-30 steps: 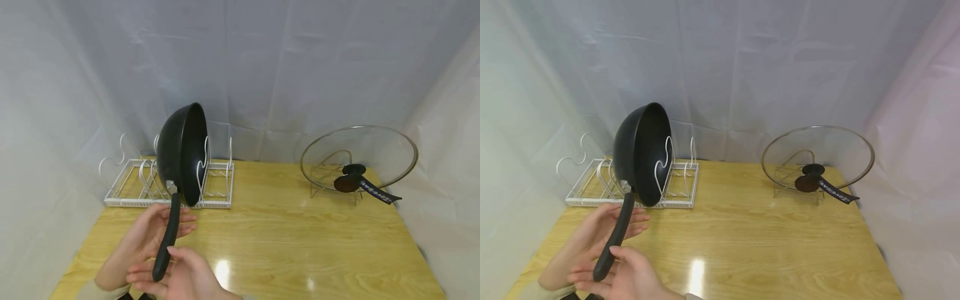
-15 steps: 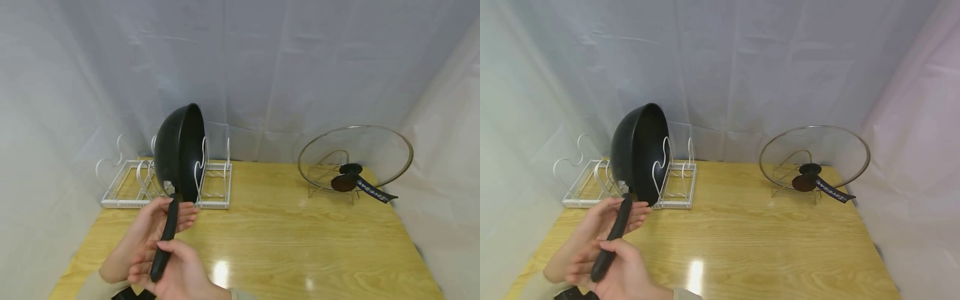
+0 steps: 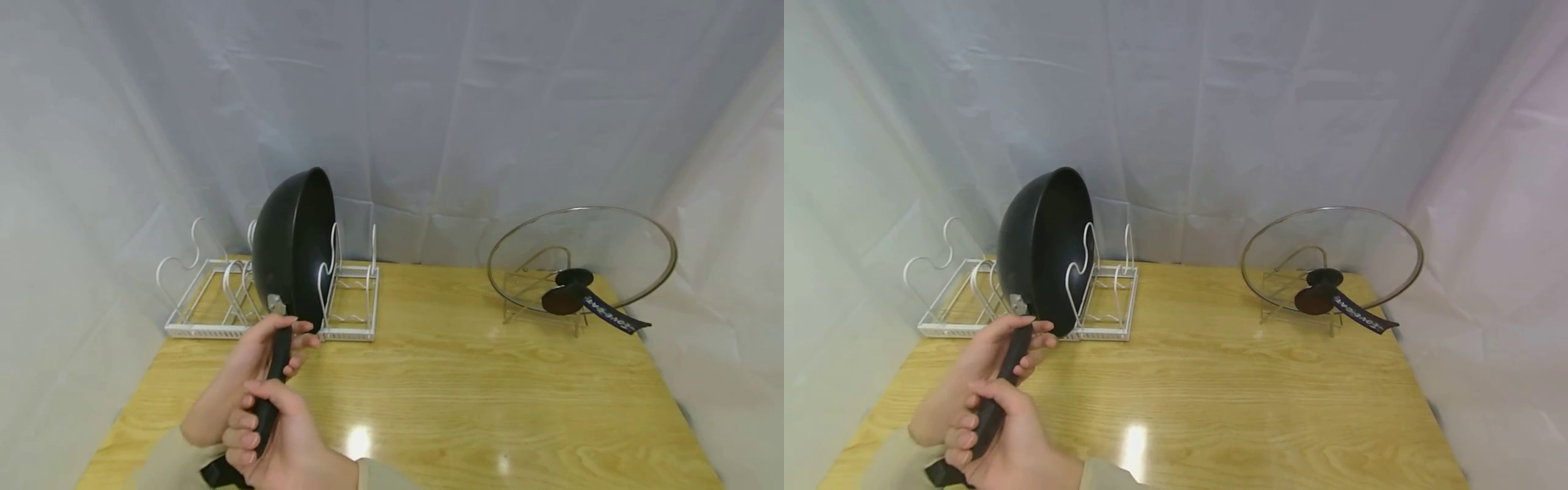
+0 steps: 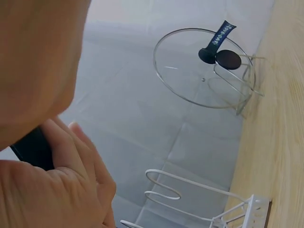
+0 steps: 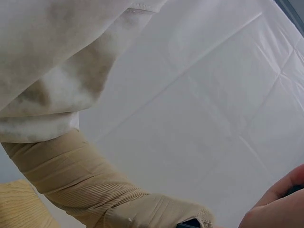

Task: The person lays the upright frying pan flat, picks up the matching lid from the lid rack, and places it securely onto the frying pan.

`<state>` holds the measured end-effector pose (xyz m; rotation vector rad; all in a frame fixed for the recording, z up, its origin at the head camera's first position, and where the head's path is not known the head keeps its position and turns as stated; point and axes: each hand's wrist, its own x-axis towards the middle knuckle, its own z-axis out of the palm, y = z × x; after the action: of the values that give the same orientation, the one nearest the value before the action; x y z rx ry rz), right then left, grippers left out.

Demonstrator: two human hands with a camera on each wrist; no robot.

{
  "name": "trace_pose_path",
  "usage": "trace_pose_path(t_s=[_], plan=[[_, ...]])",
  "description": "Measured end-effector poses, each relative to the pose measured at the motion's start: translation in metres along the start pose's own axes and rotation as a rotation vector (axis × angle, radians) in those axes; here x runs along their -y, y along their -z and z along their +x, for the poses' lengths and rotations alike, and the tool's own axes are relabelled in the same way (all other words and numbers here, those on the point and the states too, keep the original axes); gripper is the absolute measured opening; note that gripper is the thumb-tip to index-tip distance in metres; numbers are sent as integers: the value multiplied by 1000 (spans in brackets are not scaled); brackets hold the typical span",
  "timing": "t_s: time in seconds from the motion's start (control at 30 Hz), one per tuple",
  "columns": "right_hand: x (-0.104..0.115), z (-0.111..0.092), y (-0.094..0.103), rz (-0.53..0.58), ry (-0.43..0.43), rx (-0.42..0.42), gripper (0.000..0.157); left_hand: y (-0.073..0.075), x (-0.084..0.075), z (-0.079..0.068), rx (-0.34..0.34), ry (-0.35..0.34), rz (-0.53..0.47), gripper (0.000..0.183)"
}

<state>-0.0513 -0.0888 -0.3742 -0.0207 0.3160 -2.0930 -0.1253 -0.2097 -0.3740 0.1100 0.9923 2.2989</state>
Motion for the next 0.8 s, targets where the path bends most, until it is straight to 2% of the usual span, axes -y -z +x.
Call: trace_pose_path(t_s=[0.13,0.3,0.4,0.5,0.67,0.8], plan=[[-1,3,1,32,-27,35,25,2,1,3,54,0,-31,36],[-2,6,0,19,-33,74,32,5,0,5,146,50,-42,38],[-2,6,-2,-7,-32,80,36,5,0,6,178,84,-65,39],[0,5,-3,-10,-55,79,39,3,1,5,145,86,-32,37],[2,5,-4,18,-105,59,41,-3,4,6,64,59,116,34],[2,6,-3,-22,-111,87,43,-6,5,6,19,58,178,36]])
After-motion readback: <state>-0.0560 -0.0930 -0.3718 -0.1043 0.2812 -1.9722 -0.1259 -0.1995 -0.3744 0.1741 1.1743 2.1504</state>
